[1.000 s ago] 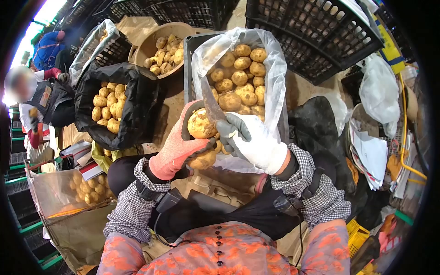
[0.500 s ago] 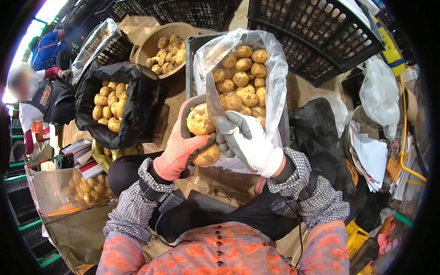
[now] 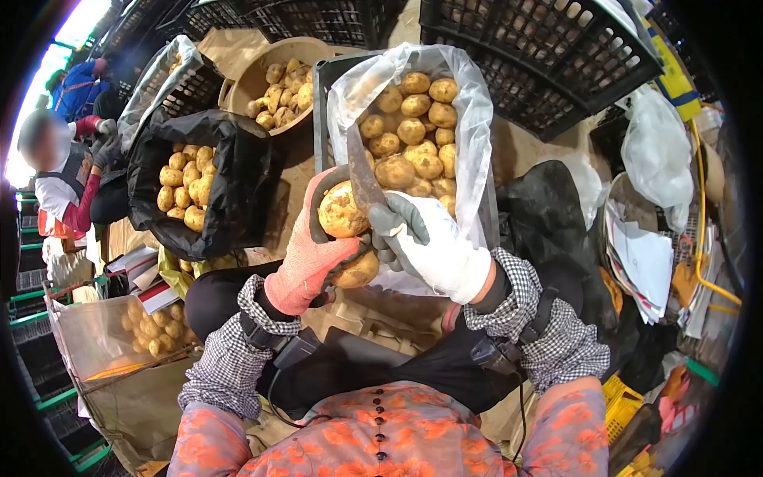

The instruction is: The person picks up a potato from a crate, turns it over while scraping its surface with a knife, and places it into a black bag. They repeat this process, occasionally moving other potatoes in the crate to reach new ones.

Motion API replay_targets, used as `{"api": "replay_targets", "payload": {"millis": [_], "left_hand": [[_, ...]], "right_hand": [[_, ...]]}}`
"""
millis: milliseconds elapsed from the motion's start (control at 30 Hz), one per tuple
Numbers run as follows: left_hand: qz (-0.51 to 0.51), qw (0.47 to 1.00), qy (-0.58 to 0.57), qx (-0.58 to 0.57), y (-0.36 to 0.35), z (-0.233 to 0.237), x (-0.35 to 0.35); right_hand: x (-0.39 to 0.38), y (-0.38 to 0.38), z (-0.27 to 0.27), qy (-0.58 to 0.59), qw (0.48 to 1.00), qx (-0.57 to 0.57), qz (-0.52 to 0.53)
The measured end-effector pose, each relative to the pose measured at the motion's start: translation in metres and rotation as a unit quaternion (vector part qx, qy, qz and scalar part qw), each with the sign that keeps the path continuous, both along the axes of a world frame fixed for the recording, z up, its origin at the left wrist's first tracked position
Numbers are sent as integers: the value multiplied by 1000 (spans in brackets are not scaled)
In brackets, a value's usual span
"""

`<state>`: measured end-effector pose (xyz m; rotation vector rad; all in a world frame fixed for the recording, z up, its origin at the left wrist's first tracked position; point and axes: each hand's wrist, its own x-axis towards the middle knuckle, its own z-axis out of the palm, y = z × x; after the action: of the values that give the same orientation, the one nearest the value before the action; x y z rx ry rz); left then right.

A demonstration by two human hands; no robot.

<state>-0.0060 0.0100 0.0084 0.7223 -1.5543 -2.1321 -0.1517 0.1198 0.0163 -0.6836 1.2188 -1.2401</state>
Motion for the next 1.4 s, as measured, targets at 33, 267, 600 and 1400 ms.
{"api": "replay_targets", "payload": {"millis": [33, 267, 600, 1400], "left_hand": [[-10, 999, -32, -26, -1, 1, 1], [22, 999, 28, 8, 5, 2, -4], [34, 999, 18, -2, 3, -1, 0], [-56, 979, 3, 198, -9, -3, 6]], "right_hand": [[-3, 2, -10, 0, 1000, 1, 0], [12, 0, -9, -16, 998, -14, -53], [4, -4, -2, 46, 999, 6, -27], [-21, -7, 12, -87, 995, 10, -45]]}}
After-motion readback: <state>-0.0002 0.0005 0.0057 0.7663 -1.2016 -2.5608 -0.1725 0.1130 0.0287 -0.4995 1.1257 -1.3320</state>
